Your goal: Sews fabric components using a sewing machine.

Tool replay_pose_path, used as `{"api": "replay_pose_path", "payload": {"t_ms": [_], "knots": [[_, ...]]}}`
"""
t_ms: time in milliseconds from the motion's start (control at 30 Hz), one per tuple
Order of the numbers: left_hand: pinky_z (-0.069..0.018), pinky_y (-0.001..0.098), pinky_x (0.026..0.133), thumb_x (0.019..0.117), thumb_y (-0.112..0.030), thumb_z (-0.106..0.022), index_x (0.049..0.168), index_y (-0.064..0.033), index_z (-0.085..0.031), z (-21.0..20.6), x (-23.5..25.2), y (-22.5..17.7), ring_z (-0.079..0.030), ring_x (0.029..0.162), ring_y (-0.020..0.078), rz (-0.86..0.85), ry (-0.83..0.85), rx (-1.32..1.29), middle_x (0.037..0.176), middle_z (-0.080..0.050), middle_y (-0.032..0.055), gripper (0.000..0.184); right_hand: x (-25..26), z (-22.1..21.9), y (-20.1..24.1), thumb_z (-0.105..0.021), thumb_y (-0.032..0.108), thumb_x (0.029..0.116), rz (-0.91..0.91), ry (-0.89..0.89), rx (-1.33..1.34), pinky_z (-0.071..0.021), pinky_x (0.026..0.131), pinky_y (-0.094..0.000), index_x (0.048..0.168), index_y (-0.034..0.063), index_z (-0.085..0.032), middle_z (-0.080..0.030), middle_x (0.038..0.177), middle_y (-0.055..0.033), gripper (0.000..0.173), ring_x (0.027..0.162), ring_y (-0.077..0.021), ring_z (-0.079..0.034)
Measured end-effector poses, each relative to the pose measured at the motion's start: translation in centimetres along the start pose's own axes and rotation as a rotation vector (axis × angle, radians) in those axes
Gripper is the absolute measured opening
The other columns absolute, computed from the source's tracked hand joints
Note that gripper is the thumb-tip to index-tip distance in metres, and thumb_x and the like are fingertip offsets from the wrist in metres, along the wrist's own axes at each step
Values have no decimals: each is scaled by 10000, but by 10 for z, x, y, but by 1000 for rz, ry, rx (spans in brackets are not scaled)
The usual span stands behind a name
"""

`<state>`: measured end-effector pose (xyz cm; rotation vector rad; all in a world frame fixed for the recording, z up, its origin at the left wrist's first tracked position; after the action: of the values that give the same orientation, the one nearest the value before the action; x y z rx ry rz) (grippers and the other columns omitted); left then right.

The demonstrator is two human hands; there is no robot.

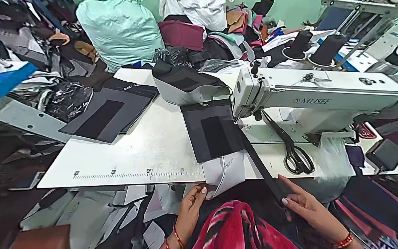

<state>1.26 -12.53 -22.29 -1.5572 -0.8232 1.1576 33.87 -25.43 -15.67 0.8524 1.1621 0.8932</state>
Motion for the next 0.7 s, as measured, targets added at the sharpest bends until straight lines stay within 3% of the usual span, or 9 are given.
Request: {"api": "replay_pose_path", "payload": {"t_ms": [67,167,200,267,333,433,533,567,700], "knots": [[-554,253,866,1043,-202,-508,1084,18,-685,-5,5,-1,-667,894,32,25,74,75,954,-711,12,286,-18,24,-18,-621,129,966,-142,-92,-382,-598,652,-348,1549,42,-408,-696,757,-58,626,652,-171,-686],[-530,240,691,1093,-271,-457,1044,-5,-654,-14,12,-9,-614,720,34,223,217,117,827,-644,-12,335,-28,33,-31,-643,-5,943,-44,-376,-865,-470,918,-723,1361,-88,-599,-669,1092,-373,428,1024,-569,-650],[-528,244,647,1104,-284,-435,1029,-24,-643,-17,14,-9,-610,678,44,288,260,77,788,-635,-17,342,-26,27,-28,-610,4,951,96,-455,-893,-477,915,-715,1269,-100,-659,-671,1100,-366,338,1032,-564,-652],[-540,237,626,1111,-270,-416,995,-67,-638,-22,15,-9,-633,659,48,368,313,-52,764,-663,-26,323,-17,2,-14,-556,160,985,301,-448,-757,-588,825,-522,1134,-36,-747,-746,1011,-210,312,907,-352,-735],[-496,191,556,1110,-235,-416,960,-97,-633,-26,14,-12,-602,599,24,386,335,-158,727,-662,-40,297,-1,-34,-2,-538,320,1027,233,-174,-456,-611,831,-343,1179,27,-741,-770,1033,-79,388,907,-149,-743],[-483,171,537,1101,-180,-440,1008,-90,-642,-32,11,-17,-592,582,15,364,283,-254,734,-677,-29,239,35,-82,3,-609,236,1019,22,190,-63,-545,993,-284,1390,-18,-583,-696,1262,-116,450,1118,-119,-685],[-555,217,625,1086,-141,-479,1051,-51,-647,-31,5,-23,-668,674,54,273,151,-186,811,-719,8,193,61,-111,-3,-612,74,994,13,82,409,-578,845,-237,1010,32,-709,-747,922,-12,107,868,-54,-703],[-552,221,624,1074,-127,-498,1029,-39,-661,-29,3,-26,-664,674,53,207,92,-122,806,-716,9,190,65,-116,-4,-578,67,1008,20,65,506,-579,802,-252,924,48,-696,-728,845,-1,146,803,-60,-691],[-602,289,765,1014,-114,-579,956,12,-696,-5,3,-46,-710,768,70,-34,-50,261,817,-722,32,182,63,-110,-5,-587,109,1007,85,44,456,-552,749,-235,854,79,-686,-687,779,29,185,750,-41,-654]]}}
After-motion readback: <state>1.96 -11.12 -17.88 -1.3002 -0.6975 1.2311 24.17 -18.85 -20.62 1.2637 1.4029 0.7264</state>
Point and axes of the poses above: each hand's wrist, its own x-axis towards the middle knuckle, its own z-axis out of the back of the hand, y = z × x, the point moved 3 cm from there along x, towards the middle knuckle
